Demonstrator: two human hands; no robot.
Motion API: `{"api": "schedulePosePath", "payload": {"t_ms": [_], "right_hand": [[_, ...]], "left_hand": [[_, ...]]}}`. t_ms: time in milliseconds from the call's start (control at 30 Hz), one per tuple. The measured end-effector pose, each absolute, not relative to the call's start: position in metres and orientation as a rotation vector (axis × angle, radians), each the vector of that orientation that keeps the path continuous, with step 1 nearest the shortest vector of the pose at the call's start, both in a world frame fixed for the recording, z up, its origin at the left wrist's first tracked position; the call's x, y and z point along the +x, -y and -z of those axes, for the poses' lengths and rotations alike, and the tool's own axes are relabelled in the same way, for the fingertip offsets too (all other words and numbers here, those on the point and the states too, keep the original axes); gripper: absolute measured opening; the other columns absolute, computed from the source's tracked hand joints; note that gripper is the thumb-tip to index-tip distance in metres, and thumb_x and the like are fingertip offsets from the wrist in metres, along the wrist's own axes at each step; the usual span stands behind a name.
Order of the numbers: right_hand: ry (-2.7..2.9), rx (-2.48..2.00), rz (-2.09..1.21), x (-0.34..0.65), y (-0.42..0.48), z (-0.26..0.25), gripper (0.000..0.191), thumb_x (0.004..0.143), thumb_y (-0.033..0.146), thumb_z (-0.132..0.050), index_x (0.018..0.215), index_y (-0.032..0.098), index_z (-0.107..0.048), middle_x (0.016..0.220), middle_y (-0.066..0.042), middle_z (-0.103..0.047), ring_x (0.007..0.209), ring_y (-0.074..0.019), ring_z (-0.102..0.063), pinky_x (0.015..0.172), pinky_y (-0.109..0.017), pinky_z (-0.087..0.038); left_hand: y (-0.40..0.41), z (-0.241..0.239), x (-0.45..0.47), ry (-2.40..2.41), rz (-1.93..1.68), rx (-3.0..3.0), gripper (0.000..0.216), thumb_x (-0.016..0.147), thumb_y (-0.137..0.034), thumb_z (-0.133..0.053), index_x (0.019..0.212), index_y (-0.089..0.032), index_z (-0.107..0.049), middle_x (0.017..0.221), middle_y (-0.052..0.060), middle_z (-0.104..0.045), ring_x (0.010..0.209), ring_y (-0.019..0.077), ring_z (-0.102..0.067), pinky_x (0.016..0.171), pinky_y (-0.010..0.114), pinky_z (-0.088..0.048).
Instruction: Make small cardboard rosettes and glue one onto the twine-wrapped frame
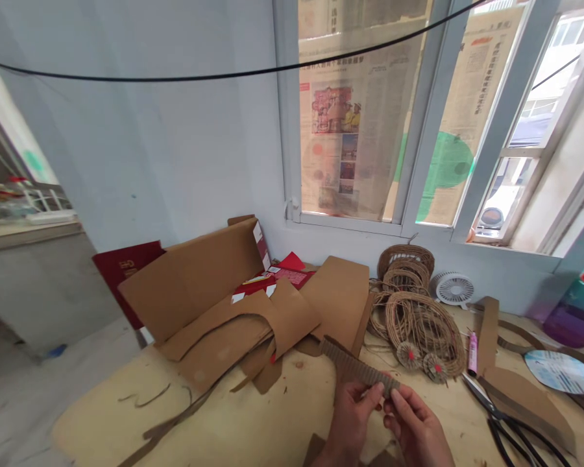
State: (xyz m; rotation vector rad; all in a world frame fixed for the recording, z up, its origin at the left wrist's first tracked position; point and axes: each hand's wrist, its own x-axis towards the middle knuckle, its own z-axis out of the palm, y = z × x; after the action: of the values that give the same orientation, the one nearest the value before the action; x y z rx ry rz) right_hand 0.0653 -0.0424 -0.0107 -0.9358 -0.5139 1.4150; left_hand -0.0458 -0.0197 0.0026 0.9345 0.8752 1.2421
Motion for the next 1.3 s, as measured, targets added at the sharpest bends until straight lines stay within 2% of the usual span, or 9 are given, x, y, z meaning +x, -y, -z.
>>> {"api": "schedulePosePath", "payload": {"t_ms": [100, 200, 367, 667, 900, 1000, 1200, 1300], "right_hand": [[0.562, -0.953, -1.408, 0.065, 0.042, 0.011, 0.034, 0.050, 0.034, -0.086, 0.076, 0.018, -0.070, 0.070, 0.000, -0.070, 0.060, -0.0119, -0.061, 0.056, -0.020, -0.049], [0.619, -1.023, -1.325, 0.064, 0.043, 0.010, 0.033, 0.050, 0.037, -0.085, 0.072, 0.018, -0.070, 0.062, 0.002, -0.066, 0.055, -0.0111, -0.057, 0.051, -0.019, -0.047], [0.787, -1.130, -1.182, 0.066, 0.046, 0.003, 0.034, 0.054, 0.046, -0.081, 0.069, 0.017, -0.070, 0.056, 0.003, -0.062, 0.046, -0.0087, -0.050, 0.045, -0.019, -0.043], [0.941, -1.336, -0.959, 0.064, 0.048, -0.014, 0.045, 0.050, 0.061, -0.074, 0.062, 0.018, -0.070, 0.048, 0.003, -0.056, 0.045, -0.0119, -0.047, 0.042, -0.021, -0.041], [1.036, -1.225, -1.094, 0.074, 0.048, -0.002, 0.047, 0.067, 0.063, -0.063, 0.059, 0.017, -0.066, 0.051, 0.001, -0.054, 0.051, -0.0127, -0.048, 0.049, -0.021, -0.041], [0.983, -1.228, -1.096, 0.075, 0.048, -0.001, 0.049, 0.069, 0.064, -0.060, 0.059, 0.016, -0.065, 0.053, 0.000, -0.056, 0.051, -0.0129, -0.049, 0.049, -0.022, -0.041], [1.028, -1.313, -1.049, 0.072, 0.047, -0.012, 0.045, 0.057, 0.062, -0.069, 0.060, 0.018, -0.067, 0.046, 0.002, -0.053, 0.046, -0.0130, -0.048, 0.044, -0.021, -0.040], [1.057, -1.327, -1.016, 0.070, 0.048, -0.014, 0.043, 0.057, 0.061, -0.070, 0.065, 0.018, -0.069, 0.047, 0.003, -0.054, 0.046, -0.0129, -0.048, 0.043, -0.021, -0.040]], "left_hand": [[0.017, 0.003, -0.045, -0.798, -1.228, 0.922, 0.036, 0.064, -0.047, -0.074, 0.071, -0.012, -0.076, 0.065, 0.008, -0.068, 0.067, 0.0207, -0.058, 0.065, 0.028, -0.044], [0.017, 0.008, -0.046, -0.803, -1.242, 0.868, 0.036, 0.063, -0.045, -0.075, 0.077, -0.012, -0.076, 0.070, 0.009, -0.070, 0.069, 0.0209, -0.058, 0.066, 0.028, -0.043], [0.018, 0.006, -0.047, -0.837, -1.249, 0.795, 0.035, 0.059, -0.043, -0.078, 0.074, -0.012, -0.076, 0.075, 0.010, -0.070, 0.072, 0.0219, -0.058, 0.066, 0.028, -0.042], [0.020, -0.001, -0.049, -0.783, -1.217, 0.756, 0.034, 0.058, -0.041, -0.079, 0.072, -0.011, -0.075, 0.075, 0.010, -0.069, 0.073, 0.0201, -0.057, 0.066, 0.027, -0.042], [0.018, -0.004, -0.051, -0.757, -1.215, 0.736, 0.031, 0.057, -0.040, -0.078, 0.066, -0.011, -0.073, 0.068, 0.009, -0.067, 0.066, 0.0179, -0.055, 0.064, 0.027, -0.041], [0.017, -0.002, -0.049, -0.756, -1.210, 0.727, 0.031, 0.056, -0.039, -0.078, 0.069, -0.011, -0.074, 0.069, 0.009, -0.067, 0.067, 0.0189, -0.056, 0.063, 0.027, -0.041], [0.017, -0.002, -0.048, -0.775, -1.224, 0.714, 0.032, 0.054, -0.040, -0.080, 0.069, -0.012, -0.075, 0.071, 0.009, -0.068, 0.067, 0.0186, -0.056, 0.062, 0.027, -0.042], [0.019, -0.006, -0.049, -0.754, -1.219, 0.718, 0.033, 0.056, -0.041, -0.079, 0.071, -0.012, -0.075, 0.072, 0.009, -0.069, 0.066, 0.0179, -0.056, 0.061, 0.026, -0.042]]}}
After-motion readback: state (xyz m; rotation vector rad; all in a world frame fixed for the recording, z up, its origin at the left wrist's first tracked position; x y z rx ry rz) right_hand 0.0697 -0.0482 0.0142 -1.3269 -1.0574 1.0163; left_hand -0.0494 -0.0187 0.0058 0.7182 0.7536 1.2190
